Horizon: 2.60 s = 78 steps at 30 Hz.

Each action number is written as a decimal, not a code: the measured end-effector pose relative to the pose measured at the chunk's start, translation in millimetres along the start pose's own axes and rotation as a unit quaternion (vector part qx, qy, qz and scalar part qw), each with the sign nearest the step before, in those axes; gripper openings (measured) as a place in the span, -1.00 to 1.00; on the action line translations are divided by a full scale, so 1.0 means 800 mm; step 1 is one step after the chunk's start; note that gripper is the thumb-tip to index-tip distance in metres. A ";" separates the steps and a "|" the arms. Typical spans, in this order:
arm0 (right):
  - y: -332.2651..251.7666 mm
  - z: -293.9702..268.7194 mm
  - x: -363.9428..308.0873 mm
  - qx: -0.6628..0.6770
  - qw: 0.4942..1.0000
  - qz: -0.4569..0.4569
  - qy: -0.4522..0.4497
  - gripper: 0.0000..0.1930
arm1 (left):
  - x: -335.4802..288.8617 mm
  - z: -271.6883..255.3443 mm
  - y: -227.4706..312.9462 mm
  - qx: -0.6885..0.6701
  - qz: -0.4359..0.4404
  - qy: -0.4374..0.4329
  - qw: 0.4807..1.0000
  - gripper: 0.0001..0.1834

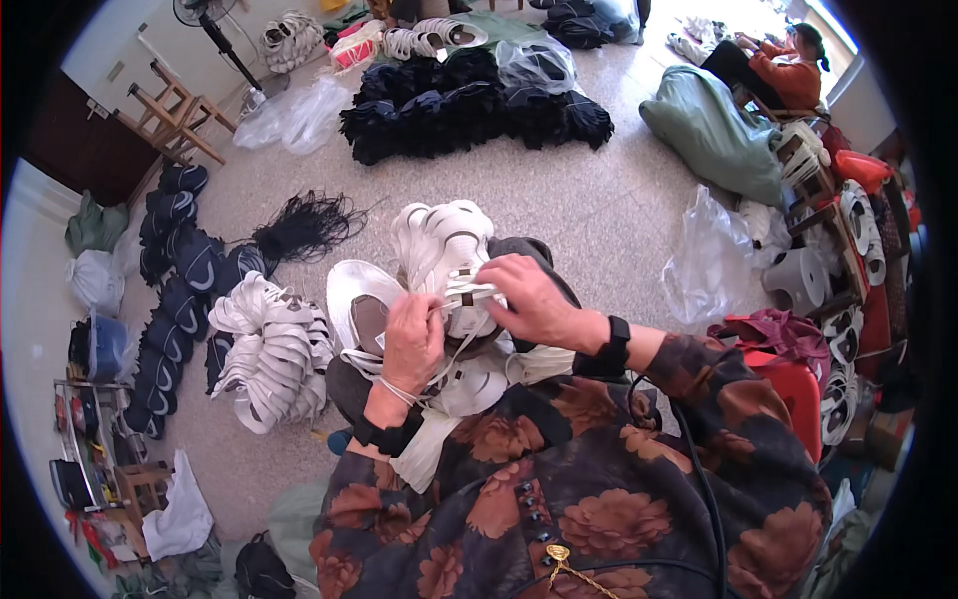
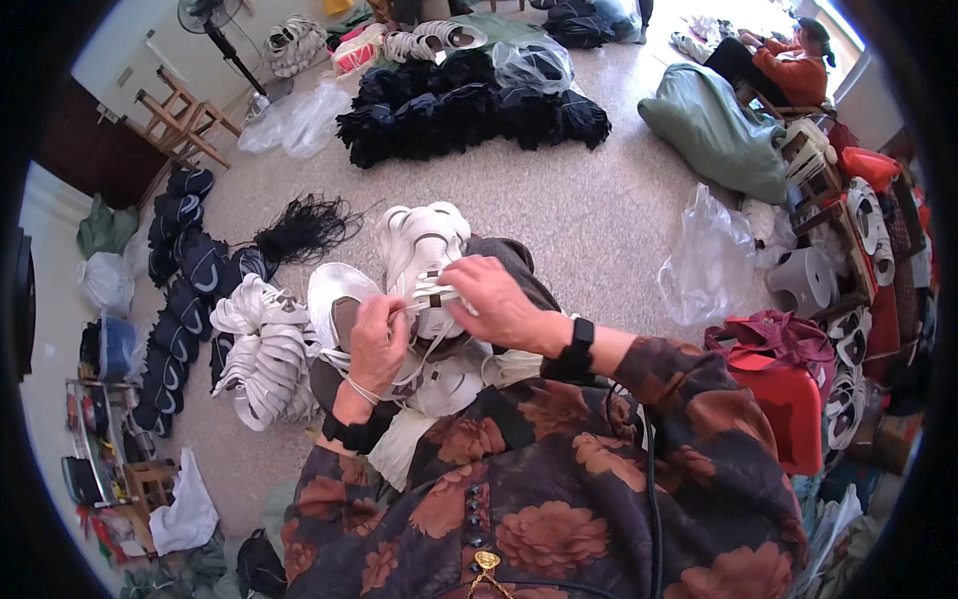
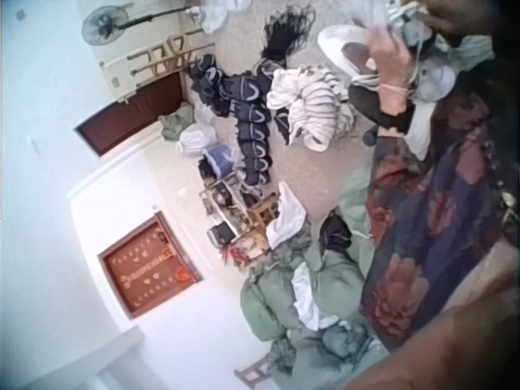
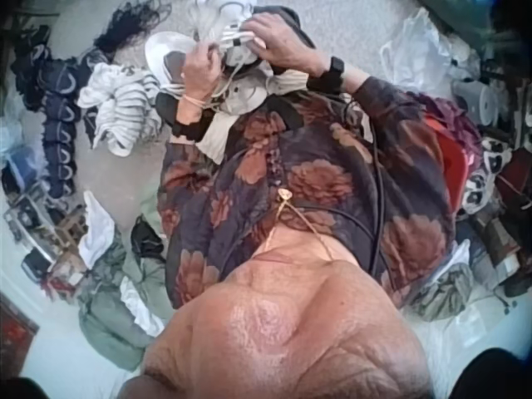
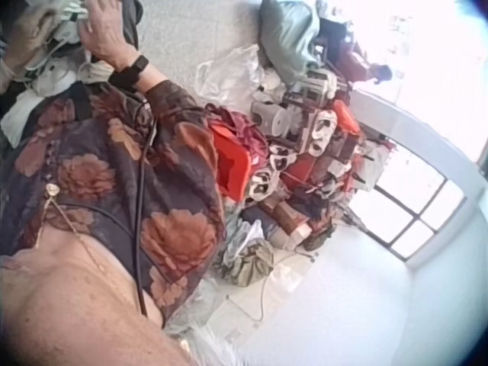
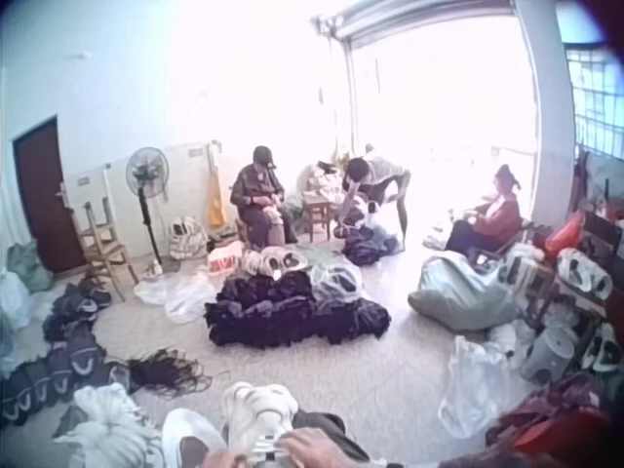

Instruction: The recorder is lacing white shoe uppers and attaching components while sitting in a workshop.

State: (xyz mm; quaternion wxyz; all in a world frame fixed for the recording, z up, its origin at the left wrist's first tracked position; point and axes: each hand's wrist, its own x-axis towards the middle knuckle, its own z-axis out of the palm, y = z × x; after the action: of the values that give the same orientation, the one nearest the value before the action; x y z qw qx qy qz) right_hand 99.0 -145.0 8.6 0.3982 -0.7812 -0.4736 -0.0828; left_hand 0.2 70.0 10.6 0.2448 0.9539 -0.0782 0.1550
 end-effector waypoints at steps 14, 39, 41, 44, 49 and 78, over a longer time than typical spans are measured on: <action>-0.015 0.052 0.035 0.025 0.998 -0.026 -0.047 -0.81 | -0.008 -0.046 0.026 0.035 0.040 0.032 0.998 -0.65; 0.081 -0.077 0.001 0.718 0.615 0.300 0.131 -0.84 | -0.031 0.022 -0.008 -0.387 -0.272 0.061 0.879 -0.81; 0.089 -0.080 -0.008 0.714 0.613 0.308 0.138 -0.84 | -0.026 0.015 -0.002 -0.390 -0.332 0.026 0.859 -0.82; 0.089 -0.076 -0.009 0.702 0.615 0.328 0.147 -0.84 | -0.031 0.017 -0.014 -0.196 -0.185 0.067 0.961 -0.85; 0.091 -0.069 -0.011 0.513 0.741 0.407 0.146 -0.85 | -0.014 0.019 -0.014 -0.191 -0.194 0.101 0.957 -0.88; -0.032 0.062 0.008 0.342 0.875 0.327 -0.098 -0.78 | -0.016 0.040 0.023 0.024 -0.055 0.128 0.990 -0.78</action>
State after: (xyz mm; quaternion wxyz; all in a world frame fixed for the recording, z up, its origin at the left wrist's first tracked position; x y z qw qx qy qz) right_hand 69.3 -100.1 -7.5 0.5965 -0.7107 -0.2264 0.2964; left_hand -8.1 39.2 -12.3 0.2382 0.9345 0.0100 0.2644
